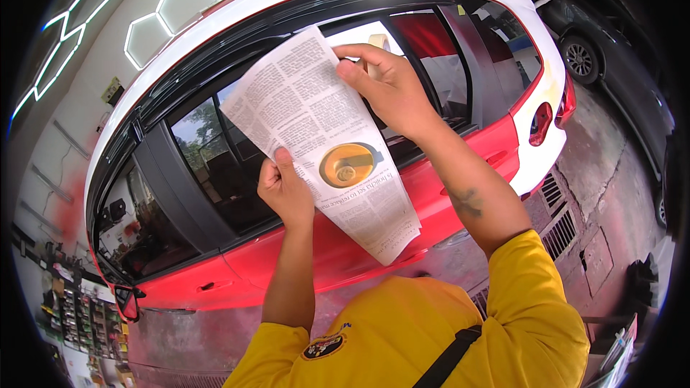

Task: The person tapes newspaper sheets to the rear side window and the rear hatch of a red car using masking tape. They smooth the paper against the glass and body, then move to the trunk area to continue taping the hatch.

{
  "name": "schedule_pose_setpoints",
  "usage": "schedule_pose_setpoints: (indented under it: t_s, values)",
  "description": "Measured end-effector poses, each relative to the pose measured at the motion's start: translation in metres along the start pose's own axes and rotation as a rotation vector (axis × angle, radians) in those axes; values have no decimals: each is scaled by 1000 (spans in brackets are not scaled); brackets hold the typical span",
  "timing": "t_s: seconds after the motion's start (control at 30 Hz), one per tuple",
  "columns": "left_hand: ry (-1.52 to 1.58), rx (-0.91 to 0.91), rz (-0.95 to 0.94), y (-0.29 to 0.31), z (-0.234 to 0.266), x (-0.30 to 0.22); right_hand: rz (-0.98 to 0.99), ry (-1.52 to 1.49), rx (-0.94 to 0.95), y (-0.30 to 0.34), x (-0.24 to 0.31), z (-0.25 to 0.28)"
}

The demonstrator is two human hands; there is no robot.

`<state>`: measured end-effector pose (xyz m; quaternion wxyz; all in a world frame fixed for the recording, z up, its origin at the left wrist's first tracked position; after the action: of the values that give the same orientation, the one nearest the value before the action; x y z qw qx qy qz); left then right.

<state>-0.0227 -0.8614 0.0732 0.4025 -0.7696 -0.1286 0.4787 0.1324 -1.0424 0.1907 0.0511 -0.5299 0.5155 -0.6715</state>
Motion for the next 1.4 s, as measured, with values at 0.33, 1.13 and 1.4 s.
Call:
schedule_pose_setpoints:
  t_s: [0.33, 1.13, 1.4]
  values:
    - [29, -114, -63, -47, 13, -24, -362, -111, 153, 91, -80, 3]
    - [153, 100, 409, 24, 27, 26, -384, 184, -111, 101, -92, 4]
    - [5, 272, 432, 61, 20, 32, -435, 179, -224, 106, -74, 24]
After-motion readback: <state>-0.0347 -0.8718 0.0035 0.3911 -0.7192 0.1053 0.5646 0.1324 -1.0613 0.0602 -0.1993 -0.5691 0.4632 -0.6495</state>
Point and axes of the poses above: each hand's wrist, its own y-axis away from the middle knuckle, its own z-axis out of the back of the hand, x = y × z, the point moved 4 cm from there along -y, towards the middle knuckle, and after that the axes turned 2 degrees about -z, right-handed, at the moved point
